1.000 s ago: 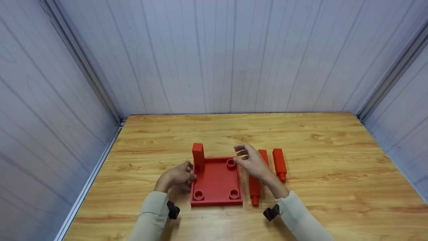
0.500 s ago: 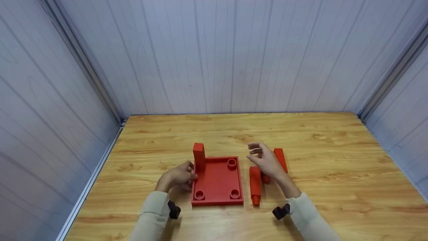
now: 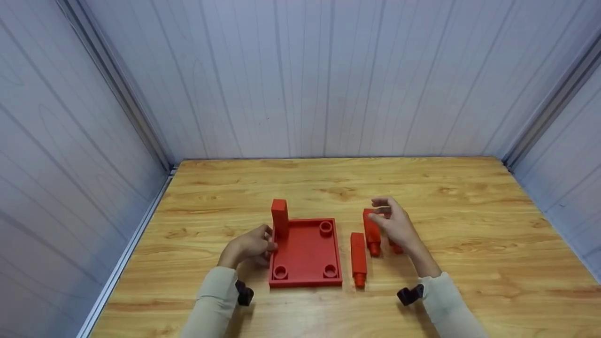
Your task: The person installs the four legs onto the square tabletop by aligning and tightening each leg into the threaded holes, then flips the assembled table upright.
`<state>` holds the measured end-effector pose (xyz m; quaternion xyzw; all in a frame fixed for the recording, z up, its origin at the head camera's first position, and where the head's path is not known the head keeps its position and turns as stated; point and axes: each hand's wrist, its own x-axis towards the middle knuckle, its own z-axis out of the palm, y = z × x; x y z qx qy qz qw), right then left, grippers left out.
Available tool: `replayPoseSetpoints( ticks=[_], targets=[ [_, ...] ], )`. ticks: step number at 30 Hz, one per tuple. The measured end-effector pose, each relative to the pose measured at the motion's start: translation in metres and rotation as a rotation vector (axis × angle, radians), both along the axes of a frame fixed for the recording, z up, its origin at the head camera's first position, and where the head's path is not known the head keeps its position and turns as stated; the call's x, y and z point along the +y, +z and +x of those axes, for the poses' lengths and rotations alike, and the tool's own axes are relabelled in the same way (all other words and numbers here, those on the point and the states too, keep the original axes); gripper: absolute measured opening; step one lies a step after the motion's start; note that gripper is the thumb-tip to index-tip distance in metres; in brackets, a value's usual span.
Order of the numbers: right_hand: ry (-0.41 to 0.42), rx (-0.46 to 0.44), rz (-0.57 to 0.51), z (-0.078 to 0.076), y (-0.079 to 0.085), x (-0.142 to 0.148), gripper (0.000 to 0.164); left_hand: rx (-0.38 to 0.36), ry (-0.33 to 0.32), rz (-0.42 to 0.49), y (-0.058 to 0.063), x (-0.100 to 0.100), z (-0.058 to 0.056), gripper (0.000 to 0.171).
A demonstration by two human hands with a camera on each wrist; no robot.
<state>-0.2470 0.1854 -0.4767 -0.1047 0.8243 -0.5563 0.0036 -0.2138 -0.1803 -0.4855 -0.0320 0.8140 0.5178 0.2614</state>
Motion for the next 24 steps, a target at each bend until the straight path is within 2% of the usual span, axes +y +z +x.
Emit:
replayPoseSetpoints(
  ticks=[17, 24],
  targets=[
    [-0.097, -0.018, 0.065, -0.002, -0.007, 0.026, 0.043, -0.028, -0.004, -0.028, 0.001, 0.000, -0.001, 0.030],
    [-0.129, -0.059, 0.109, -0.003, -0.012, 0.034, 0.044, -0.025, -0.006, -0.030, 0.002, -0.001, -0.001, 0.032]
  ],
)
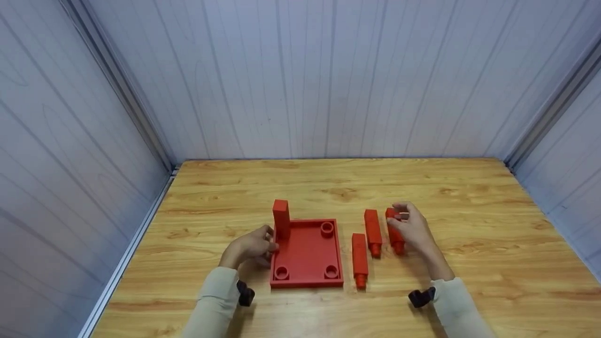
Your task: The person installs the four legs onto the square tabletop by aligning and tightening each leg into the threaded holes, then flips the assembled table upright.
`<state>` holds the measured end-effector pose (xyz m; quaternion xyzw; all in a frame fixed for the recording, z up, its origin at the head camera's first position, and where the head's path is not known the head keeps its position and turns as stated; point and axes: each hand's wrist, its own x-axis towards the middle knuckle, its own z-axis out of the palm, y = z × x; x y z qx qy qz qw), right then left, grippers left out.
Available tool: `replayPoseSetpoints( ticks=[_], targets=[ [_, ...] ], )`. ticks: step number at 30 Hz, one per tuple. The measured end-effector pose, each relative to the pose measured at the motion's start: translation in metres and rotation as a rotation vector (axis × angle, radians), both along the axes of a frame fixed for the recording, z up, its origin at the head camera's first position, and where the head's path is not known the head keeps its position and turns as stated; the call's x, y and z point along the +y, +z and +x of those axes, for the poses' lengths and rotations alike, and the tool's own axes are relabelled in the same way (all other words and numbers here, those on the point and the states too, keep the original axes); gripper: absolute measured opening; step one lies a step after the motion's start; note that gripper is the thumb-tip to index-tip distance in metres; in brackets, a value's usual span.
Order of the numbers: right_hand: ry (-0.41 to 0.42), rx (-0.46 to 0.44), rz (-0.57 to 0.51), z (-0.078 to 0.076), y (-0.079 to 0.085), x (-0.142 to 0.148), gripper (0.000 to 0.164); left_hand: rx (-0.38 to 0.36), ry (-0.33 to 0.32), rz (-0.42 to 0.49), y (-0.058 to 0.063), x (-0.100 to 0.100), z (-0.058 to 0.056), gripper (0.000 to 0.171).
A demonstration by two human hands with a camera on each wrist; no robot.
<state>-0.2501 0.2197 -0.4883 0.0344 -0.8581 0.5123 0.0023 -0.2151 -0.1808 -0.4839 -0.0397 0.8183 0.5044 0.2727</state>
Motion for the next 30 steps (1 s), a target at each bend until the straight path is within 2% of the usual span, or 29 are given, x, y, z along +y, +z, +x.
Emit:
replayPoseSetpoints(
  ticks=[9, 17, 22, 27, 30],
  targets=[
    [-0.058, -0.026, 0.063, -0.002, -0.004, 0.006, 0.048, 0.008, -0.002, 0.018, -0.001, -0.001, 0.000, 0.029],
    [-0.055, -0.148, 0.128, -0.004, -0.010, 0.005, 0.060, 0.020, 0.008, 0.036, 0.000, -0.001, 0.002, 0.030],
    [-0.051, -0.193, 0.189, -0.005, -0.011, 0.004, 0.067, 0.020, 0.010, 0.034, 0.000, 0.000, 0.002, 0.031],
    [-0.061, -0.215, 0.225, -0.005, -0.009, 0.002, 0.065, 0.012, 0.008, 0.043, -0.001, -0.001, 0.002, 0.031],
    [-0.068, -0.239, 0.207, -0.005, -0.007, 0.003, 0.061, 0.028, -0.006, 0.041, -0.001, -0.001, 0.002, 0.030]
  ],
)
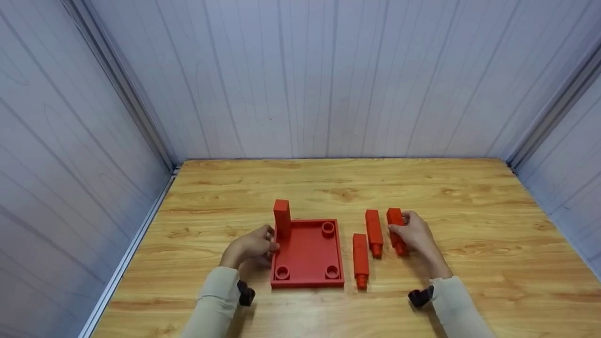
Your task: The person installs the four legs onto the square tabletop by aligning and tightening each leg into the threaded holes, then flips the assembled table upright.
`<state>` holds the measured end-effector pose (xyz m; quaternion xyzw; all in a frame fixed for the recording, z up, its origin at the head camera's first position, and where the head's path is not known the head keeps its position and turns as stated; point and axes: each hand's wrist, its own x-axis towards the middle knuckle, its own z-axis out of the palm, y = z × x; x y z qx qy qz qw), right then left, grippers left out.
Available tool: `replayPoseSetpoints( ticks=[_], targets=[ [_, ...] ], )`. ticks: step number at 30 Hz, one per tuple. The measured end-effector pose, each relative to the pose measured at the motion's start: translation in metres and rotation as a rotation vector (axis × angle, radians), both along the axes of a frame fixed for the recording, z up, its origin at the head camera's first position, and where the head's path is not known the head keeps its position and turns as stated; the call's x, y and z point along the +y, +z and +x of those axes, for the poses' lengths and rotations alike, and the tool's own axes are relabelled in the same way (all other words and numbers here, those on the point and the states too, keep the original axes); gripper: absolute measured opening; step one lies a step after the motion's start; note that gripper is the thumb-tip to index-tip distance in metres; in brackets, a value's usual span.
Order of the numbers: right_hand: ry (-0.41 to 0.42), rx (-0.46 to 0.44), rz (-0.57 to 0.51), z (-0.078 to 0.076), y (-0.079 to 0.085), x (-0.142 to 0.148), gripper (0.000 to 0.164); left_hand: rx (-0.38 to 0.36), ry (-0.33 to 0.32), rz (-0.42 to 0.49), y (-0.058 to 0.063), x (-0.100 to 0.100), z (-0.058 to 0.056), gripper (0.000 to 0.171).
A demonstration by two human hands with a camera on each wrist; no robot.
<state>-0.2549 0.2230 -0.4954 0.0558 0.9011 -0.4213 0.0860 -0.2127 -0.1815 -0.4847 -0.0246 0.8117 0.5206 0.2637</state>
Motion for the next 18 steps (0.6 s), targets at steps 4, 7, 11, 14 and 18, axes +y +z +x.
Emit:
replayPoseSetpoints(
  ticks=[4, 7, 11, 14, 18],
  targets=[
    [-0.022, -0.021, -0.062, 0.000, 0.002, 0.005, 0.051, 0.010, -0.008, -0.001, 0.000, 0.000, 0.000, 0.030],
    [-0.045, -0.023, -0.122, 0.000, 0.002, 0.009, 0.046, 0.005, -0.005, 0.006, 0.000, 0.000, 0.001, 0.030],
    [-0.088, -0.048, -0.262, -0.001, 0.002, 0.014, 0.051, -0.006, -0.004, 0.016, 0.000, 0.000, 0.000, 0.029],
    [-0.114, -0.073, -0.365, -0.002, 0.002, 0.016, 0.059, -0.020, -0.001, 0.022, 0.000, 0.000, 0.000, 0.029],
    [-0.119, -0.091, -0.414, -0.001, 0.002, 0.019, 0.063, -0.023, -0.004, 0.021, 0.000, 0.000, 0.000, 0.030]
  ],
)
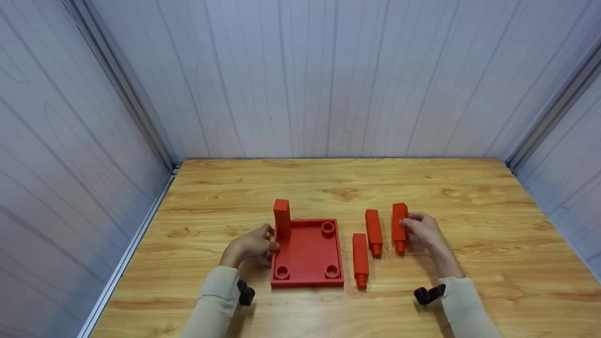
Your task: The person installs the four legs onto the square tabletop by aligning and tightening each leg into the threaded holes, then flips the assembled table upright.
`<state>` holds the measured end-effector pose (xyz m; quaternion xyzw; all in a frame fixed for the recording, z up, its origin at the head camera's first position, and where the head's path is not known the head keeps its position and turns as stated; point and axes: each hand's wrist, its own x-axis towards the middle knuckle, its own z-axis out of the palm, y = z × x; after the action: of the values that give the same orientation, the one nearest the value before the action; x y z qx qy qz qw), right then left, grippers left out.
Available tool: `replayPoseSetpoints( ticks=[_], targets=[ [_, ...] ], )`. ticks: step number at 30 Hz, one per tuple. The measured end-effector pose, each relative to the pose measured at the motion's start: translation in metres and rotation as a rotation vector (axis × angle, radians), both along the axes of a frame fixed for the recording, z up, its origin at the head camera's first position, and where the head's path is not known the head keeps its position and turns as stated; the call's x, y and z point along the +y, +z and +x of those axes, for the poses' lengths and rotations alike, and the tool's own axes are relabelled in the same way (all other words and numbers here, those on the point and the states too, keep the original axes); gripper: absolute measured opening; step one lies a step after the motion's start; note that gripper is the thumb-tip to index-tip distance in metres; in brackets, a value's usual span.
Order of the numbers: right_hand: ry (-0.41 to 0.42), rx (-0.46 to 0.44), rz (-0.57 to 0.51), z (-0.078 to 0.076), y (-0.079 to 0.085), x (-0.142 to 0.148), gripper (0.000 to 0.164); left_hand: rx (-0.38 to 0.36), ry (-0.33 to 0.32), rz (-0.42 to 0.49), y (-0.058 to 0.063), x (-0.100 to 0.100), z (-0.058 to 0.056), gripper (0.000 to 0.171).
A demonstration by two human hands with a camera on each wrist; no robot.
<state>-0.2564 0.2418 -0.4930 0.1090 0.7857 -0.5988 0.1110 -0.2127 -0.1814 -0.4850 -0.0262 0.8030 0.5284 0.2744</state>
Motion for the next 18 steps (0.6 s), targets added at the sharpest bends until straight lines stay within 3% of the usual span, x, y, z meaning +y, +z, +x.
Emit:
replayPoseSetpoints(
  ticks=[12, 18],
  targets=[
    [-0.035, 0.041, -0.027, 0.004, 0.009, -0.004, 0.059, 0.008, 0.011, -0.020, 0.000, 0.000, -0.002, 0.032],
    [-0.076, 0.075, -0.122, 0.007, 0.014, -0.008, 0.058, 0.007, 0.013, -0.023, 0.000, 0.001, 0.000, 0.031]
  ],
)
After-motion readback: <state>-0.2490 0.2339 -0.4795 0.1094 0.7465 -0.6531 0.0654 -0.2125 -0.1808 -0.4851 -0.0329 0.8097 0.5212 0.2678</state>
